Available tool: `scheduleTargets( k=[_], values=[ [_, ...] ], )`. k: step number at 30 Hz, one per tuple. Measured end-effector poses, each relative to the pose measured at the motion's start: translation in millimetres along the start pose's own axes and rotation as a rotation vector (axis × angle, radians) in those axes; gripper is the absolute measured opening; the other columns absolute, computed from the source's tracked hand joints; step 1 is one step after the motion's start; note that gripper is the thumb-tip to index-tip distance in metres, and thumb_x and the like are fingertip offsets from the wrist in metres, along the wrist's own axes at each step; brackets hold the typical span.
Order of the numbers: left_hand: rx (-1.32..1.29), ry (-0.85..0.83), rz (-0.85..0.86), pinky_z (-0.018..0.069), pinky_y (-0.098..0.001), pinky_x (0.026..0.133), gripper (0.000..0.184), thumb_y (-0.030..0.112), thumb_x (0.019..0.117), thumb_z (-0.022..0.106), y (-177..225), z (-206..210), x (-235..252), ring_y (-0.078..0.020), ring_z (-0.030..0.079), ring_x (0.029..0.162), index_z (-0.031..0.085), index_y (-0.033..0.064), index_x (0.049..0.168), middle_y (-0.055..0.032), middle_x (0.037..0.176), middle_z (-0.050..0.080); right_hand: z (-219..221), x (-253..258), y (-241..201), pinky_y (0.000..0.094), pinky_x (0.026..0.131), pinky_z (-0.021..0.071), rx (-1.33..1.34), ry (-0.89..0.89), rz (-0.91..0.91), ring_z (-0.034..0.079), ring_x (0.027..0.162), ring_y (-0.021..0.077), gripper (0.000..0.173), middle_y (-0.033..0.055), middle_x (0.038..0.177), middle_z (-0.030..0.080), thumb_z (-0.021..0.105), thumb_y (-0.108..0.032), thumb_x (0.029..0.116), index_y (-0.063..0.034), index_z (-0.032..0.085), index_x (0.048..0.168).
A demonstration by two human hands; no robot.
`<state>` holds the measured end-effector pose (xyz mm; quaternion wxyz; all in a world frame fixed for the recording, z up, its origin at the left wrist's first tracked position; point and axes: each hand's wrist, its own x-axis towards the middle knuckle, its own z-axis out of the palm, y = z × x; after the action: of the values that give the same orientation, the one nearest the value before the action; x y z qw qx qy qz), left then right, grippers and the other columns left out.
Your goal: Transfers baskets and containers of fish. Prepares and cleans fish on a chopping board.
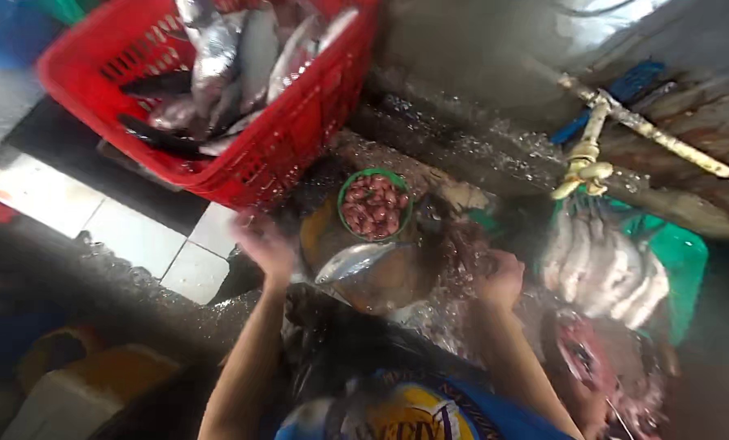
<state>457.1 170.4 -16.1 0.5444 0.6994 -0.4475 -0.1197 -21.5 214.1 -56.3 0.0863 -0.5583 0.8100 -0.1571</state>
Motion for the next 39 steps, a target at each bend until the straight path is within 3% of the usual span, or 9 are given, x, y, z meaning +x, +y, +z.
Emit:
scheduleTargets(
  k=[3, 7, 12, 15, 20, 26, 30, 35, 39],
  values=[
    [0.163, -0.508, -0.204, 0.0542, -0.0491, 0.102, 0.053, 0.033, 0.1016, 0.062, 5, 90, -32, -0.0337, 0.062, 0.122, 0.051, -0.0006, 0.141, -0.0247, 0.138, 0.056, -12, 0, 39, 0.0584, 0.109, 0.0462, -0.093, -0.084, 0.215, 0.056, 0.132, 0.0417, 0.046, 0.0233, 0.137, 0.061, 0.061, -0.036, 0.0994, -0.0058, 0.063, 0.134],
    [0.459, -0.732, -0.374, 0.0521, -0.0618, 0.100, 0.050, 0.033, 0.0970, 0.065, 0, 171, -1, -0.0427, 0.061, 0.123, 0.060, 0.0002, 0.135, -0.0259, 0.141, 0.057, -1, 22, 31, 0.0554, 0.111, 0.0453, -0.050, -0.199, 0.082, 0.056, 0.131, 0.0407, 0.045, 0.0235, 0.135, 0.062, 0.057, -0.035, 0.1030, -0.0051, 0.061, 0.136],
    [0.640, -0.849, -0.340, 0.0563, -0.0608, 0.092, 0.056, 0.023, 0.0941, 0.068, -18, 188, 5, -0.0446, 0.065, 0.115, 0.050, -0.0055, 0.139, -0.0294, 0.139, 0.055, 41, 47, 12, 0.0586, 0.109, 0.0473, -0.089, -0.511, -0.087, 0.061, 0.128, 0.0384, 0.045, 0.0188, 0.135, 0.065, 0.059, -0.033, 0.1029, -0.0078, 0.060, 0.140],
    [0.582, -0.880, -0.337, 0.0581, -0.0584, 0.088, 0.058, 0.021, 0.1011, 0.059, -12, 168, -4, -0.0431, 0.070, 0.106, 0.035, -0.0053, 0.147, -0.0284, 0.117, 0.066, 52, 55, -4, 0.0636, 0.105, 0.0485, -0.208, -0.646, -0.035, 0.062, 0.125, 0.0432, 0.050, 0.0221, 0.136, 0.064, 0.060, -0.027, 0.1004, -0.0125, 0.054, 0.148],
    [0.329, -0.649, -0.447, 0.0570, -0.0591, 0.089, 0.053, 0.017, 0.1026, 0.057, -25, 94, -44, -0.0420, 0.070, 0.102, 0.034, -0.0008, 0.148, -0.0271, 0.109, 0.068, 55, 56, -17, 0.0657, 0.108, 0.0452, -0.293, -0.445, 0.016, 0.048, 0.137, 0.0512, 0.063, 0.0319, 0.148, 0.049, 0.069, -0.022, 0.0927, -0.0070, 0.050, 0.150],
    [0.281, -0.210, -0.699, 0.0590, -0.0550, 0.084, 0.040, 0.020, 0.1054, 0.050, -53, -33, -92, -0.0336, 0.071, 0.096, 0.046, 0.0007, 0.140, -0.0221, 0.110, 0.069, 54, 58, -2, 0.0677, 0.107, 0.0454, -0.368, -0.530, 0.040, 0.051, 0.136, 0.0503, 0.067, 0.0325, 0.149, 0.049, 0.067, -0.023, 0.0940, 0.0003, 0.043, 0.152],
    [0.355, 0.151, -0.781, 0.0549, -0.0513, 0.096, 0.044, 0.015, 0.1050, 0.049, -70, -98, -93, -0.0353, 0.067, 0.111, 0.042, -0.0067, 0.142, -0.0281, 0.126, 0.062, 60, 64, 2, 0.0679, 0.107, 0.0444, -0.409, -0.584, 0.016, 0.050, 0.136, 0.0533, 0.080, 0.0370, 0.149, 0.045, 0.069, -0.020, 0.0929, 0.0063, 0.029, 0.157],
    [0.345, 0.440, -0.903, 0.0527, -0.0534, 0.101, 0.058, 0.025, 0.1047, 0.053, -121, -116, -56, -0.0385, 0.063, 0.122, 0.033, -0.0038, 0.151, -0.0283, 0.134, 0.060, 63, 75, -10, 0.0627, 0.110, 0.0443, -0.452, -0.586, 0.098, 0.050, 0.137, 0.0502, 0.085, 0.0384, 0.149, 0.044, 0.061, -0.033, 0.0968, 0.0124, 0.021, 0.156],
    [0.352, 0.388, -0.908, 0.0507, -0.0548, 0.104, 0.073, 0.044, 0.1002, 0.062, -141, -112, -50, -0.0380, 0.061, 0.125, 0.037, -0.0028, 0.151, -0.0262, 0.137, 0.060, 20, 61, -42, 0.0674, 0.105, 0.0447, -0.342, -0.538, 0.146, 0.056, 0.130, 0.0504, 0.073, 0.0358, 0.140, 0.055, 0.050, -0.043, 0.1017, 0.0072, 0.036, 0.153]
  ],
)
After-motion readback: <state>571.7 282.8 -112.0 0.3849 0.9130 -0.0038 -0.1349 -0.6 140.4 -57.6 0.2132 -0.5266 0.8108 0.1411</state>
